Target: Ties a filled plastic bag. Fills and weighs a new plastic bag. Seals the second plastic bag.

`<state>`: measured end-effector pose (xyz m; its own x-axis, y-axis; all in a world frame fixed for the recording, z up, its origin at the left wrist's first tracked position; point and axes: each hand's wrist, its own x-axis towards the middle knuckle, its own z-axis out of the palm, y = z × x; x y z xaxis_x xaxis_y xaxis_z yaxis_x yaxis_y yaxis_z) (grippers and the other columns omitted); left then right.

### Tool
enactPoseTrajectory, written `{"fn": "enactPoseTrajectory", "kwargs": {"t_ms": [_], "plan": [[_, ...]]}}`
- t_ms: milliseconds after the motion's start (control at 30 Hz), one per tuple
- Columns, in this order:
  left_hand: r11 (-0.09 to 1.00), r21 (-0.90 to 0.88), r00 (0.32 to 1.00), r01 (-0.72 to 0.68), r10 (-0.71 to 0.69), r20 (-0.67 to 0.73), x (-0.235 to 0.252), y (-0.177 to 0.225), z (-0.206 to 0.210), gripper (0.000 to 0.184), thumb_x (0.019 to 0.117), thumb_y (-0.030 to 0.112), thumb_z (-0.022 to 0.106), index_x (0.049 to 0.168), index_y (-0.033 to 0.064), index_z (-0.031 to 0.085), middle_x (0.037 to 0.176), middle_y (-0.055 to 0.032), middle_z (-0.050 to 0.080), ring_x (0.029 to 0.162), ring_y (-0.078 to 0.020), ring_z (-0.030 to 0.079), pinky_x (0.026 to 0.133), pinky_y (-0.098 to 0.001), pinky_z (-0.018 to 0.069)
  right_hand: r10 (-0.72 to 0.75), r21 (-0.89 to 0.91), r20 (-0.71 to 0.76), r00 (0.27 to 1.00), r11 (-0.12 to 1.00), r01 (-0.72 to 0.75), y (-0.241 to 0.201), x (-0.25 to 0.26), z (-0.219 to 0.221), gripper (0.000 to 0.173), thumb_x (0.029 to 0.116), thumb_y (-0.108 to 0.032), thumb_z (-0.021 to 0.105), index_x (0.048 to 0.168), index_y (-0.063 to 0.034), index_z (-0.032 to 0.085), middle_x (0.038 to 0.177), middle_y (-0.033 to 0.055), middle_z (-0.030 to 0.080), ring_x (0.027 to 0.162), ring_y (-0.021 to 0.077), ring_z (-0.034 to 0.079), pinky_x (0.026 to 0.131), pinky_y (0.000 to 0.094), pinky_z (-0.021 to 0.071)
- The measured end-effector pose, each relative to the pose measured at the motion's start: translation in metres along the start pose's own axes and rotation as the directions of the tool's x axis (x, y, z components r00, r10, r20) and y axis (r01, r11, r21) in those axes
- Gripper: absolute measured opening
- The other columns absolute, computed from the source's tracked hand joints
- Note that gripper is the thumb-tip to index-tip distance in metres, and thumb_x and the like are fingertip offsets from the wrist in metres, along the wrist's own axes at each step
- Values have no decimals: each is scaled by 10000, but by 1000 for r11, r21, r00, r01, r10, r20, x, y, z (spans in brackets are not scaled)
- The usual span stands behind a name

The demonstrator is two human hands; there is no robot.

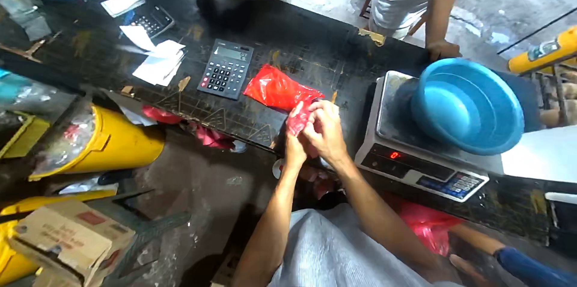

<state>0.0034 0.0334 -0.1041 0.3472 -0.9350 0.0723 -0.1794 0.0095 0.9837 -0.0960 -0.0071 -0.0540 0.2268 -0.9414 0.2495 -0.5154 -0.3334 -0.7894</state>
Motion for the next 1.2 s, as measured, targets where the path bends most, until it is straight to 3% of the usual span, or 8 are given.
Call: {"fn": "enactPoseTrajectory", "kwargs": {"t_ms": [133,300,433,533,600,800,1067,1200], "plan": [[984,-128,991,-123,128,37,27,10,-9,499,974,22,562,1468,23,495,1368,-80,627,1189,-81,625,1044,-296,518,7,304,-39,999,953,5,-8,11,-8,91,865,-106,616,787,-69,646,1229,99,657,1245,249,555,1028,432,474],[898,326,954,-296,261,149,47,2,0,427,974,200,633,1391,104,625,1457,-68,580,1404,-252,475,1163,-504,376,277,605,-32,960,770,-202,19,2,-10,102,946,-75,553,921,-57,651,1201,70,664,1120,162,624,894,366,550],[714,585,922,-385,319,218,34,-14,40,196,930,202,675,1069,111,779,1434,-41,617,1416,-298,477,1172,-614,312,555,717,-79,828,609,-340,43,-20,-14,166,995,-74,523,1066,13,645,1064,122,670,968,202,665,840,399,589],[750,557,920,-355,175,351,26,-2,54,238,943,307,694,1143,206,775,1540,-56,513,1495,-356,336,1190,-687,167,657,763,-105,747,535,-363,55,-32,-22,179,1030,-80,487,1113,49,578,935,127,640,804,180,665,736,354,600],[774,540,922,-330,141,361,29,10,48,307,978,311,615,1261,279,730,1584,-54,454,1520,-363,277,1188,-672,198,716,794,-74,694,464,-393,58,-42,-26,210,1051,-93,459,1169,60,544,970,141,619,823,184,660,740,348,602],[615,733,957,-289,157,245,72,5,12,220,999,320,633,1120,184,757,1609,-76,402,1512,-419,248,1135,-680,295,818,835,34,574,292,-467,60,-72,-26,256,1080,-149,448,1248,34,508,1113,160,586,960,199,641,826,354,585],[466,835,956,-293,121,268,127,-36,-7,321,1039,324,542,1170,104,736,1401,-72,619,1340,-311,534,1077,-559,427,229,465,-274,934,882,-80,23,-99,-27,214,973,-49,486,1104,68,607,1327,210,576,1285,221,553,1036,319,506],[432,852,953,-295,77,291,138,-35,-10,273,1008,318,590,1133,122,733,1237,-91,676,1188,-319,615,968,-565,470,48,88,28,998,995,-50,27,-37,-10,259,1007,-74,493,1113,-9,720,1158,145,696,1149,268,642,1004,446,525]]}}
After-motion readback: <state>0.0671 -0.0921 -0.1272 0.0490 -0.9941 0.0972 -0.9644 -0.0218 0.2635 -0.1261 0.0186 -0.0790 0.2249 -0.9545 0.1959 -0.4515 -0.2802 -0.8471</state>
